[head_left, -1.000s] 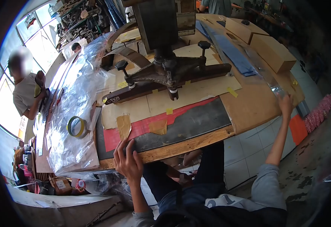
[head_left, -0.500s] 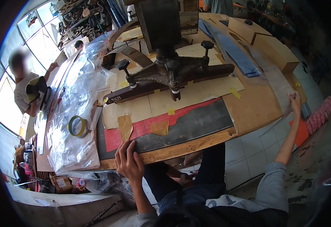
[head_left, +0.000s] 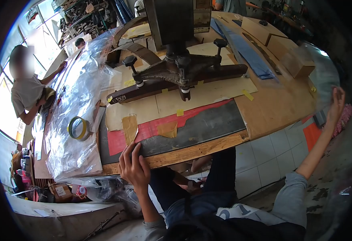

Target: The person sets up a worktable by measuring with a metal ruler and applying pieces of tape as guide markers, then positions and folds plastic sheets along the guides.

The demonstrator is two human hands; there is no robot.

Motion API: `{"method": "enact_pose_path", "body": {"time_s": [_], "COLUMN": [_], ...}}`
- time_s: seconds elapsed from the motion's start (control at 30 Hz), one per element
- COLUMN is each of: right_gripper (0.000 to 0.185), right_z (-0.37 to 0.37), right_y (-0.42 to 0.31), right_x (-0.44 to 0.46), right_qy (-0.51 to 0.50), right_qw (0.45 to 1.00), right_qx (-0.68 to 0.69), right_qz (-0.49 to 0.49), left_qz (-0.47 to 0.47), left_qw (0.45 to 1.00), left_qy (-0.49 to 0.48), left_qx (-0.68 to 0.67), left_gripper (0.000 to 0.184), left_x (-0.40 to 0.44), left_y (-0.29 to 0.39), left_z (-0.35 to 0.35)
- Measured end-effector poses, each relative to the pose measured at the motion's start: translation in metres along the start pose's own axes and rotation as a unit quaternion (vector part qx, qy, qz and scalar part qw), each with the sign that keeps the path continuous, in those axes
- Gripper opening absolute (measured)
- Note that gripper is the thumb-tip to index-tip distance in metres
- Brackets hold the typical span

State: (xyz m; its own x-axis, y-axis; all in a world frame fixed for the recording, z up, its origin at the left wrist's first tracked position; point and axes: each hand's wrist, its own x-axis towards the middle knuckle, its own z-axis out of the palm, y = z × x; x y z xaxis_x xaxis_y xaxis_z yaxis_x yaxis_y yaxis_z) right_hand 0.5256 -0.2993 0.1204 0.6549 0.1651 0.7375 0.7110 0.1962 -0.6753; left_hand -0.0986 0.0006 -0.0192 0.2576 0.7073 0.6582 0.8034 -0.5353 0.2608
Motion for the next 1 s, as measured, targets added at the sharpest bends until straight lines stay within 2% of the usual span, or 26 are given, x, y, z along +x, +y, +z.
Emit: {"method": "enact_pose_path", "body": {"time_s": [0.17, 0.23, 0.27, 0.33, 0.37, 0.4, 0.43, 0.47, 0.5, 0.57, 0.67, 0.77, 0.8, 0.87, 0.93, 0.97, 1.0], "right_gripper": [0.025, 0.036, 0.038, 0.043, 0.032, 0.021, 0.014, 0.012, 0.010, 0.014, 0.022, 0.032, 0.055, 0.077, 0.100, 0.107, 0.113], "right_z": [-0.004, 0.008, 0.002, -0.011, 0.017, 0.075, 0.115, 0.155, 0.165, 0.183, 0.192, 0.195, 0.188, 0.160, 0.171, 0.181, 0.192], "right_y": [-0.069, -0.091, -0.077, -0.050, -0.082, -0.124, -0.143, -0.163, -0.177, -0.186, -0.177, -0.159, -0.151, -0.112, -0.134, -0.152, -0.170], "right_x": [-0.018, -0.061, -0.105, -0.195, -0.232, -0.269, -0.288, -0.307, -0.323, -0.364, -0.388, -0.382, -0.377, -0.364, -0.347, -0.334, -0.321], "right_qy": [0.045, 0.050, -0.024, -0.123, -0.263, -0.393, -0.556, -0.667, -0.743, -0.780, -0.804, -0.832, -0.835, -0.802, -0.654, -0.570, -0.479], "right_qw": [0.993, 0.989, 0.961, 0.833, 0.748, 0.633, 0.666, 0.675, 0.607, 0.555, 0.467, 0.350, 0.400, 0.468, 0.538, 0.550, 0.556], "right_qx": [0.111, 0.137, 0.267, 0.489, 0.503, 0.496, 0.391, 0.292, 0.250, 0.279, 0.365, 0.398, 0.356, 0.357, 0.487, 0.542, 0.595], "right_qz": [0.013, 0.017, 0.071, 0.228, 0.344, 0.446, 0.308, 0.121, 0.132, 0.074, 0.052, 0.162, 0.127, 0.103, 0.216, 0.281, 0.328], "left_qz": [0.022, 0.030, 0.035, 0.003, -0.025, -0.014, -0.017, -0.017, -0.057, -0.218, -0.133, -0.078, -0.123, -0.117, -0.145, -0.167, -0.146], "left_qw": [0.999, 0.987, 0.972, 0.946, 0.896, 0.818, 0.716, 0.638, 0.562, 0.233, 0.255, 0.335, 0.340, 0.386, 0.440, 0.466, 0.564], "left_qy": [0.033, 0.110, 0.148, 0.031, -0.062, -0.210, -0.338, -0.437, -0.503, -0.539, -0.543, -0.595, -0.539, -0.481, -0.402, -0.368, -0.341], "left_qx": [0.012, -0.116, -0.179, -0.321, -0.438, -0.536, -0.611, -0.633, -0.654, -0.780, -0.789, -0.726, -0.761, -0.778, -0.790, -0.787, -0.738], "left_gripper": [0.025, 0.024, 0.024, 0.029, 0.043, 0.059, 0.076, 0.089, 0.098, 0.094, 0.072, 0.084, 0.086, 0.079, 0.075, 0.076, 0.073], "left_x": [-0.001, -0.013, -0.020, -0.036, -0.031, -0.025, -0.026, -0.036, -0.049, -0.037, -0.032, -0.013, -0.012, -0.014, -0.020, -0.021, -0.028], "left_y": [0.000, 0.012, 0.023, 0.059, 0.082, 0.095, 0.105, 0.107, 0.107, 0.115, 0.103, 0.103, 0.104, 0.079, 0.063, 0.061, 0.058], "left_z": [0.000, 0.007, 0.010, -0.001, -0.010, -0.014, -0.010, 0.007, 0.025, 0.045, 0.058, 0.034, 0.021, 0.006, -0.012, -0.021, -0.019]}}
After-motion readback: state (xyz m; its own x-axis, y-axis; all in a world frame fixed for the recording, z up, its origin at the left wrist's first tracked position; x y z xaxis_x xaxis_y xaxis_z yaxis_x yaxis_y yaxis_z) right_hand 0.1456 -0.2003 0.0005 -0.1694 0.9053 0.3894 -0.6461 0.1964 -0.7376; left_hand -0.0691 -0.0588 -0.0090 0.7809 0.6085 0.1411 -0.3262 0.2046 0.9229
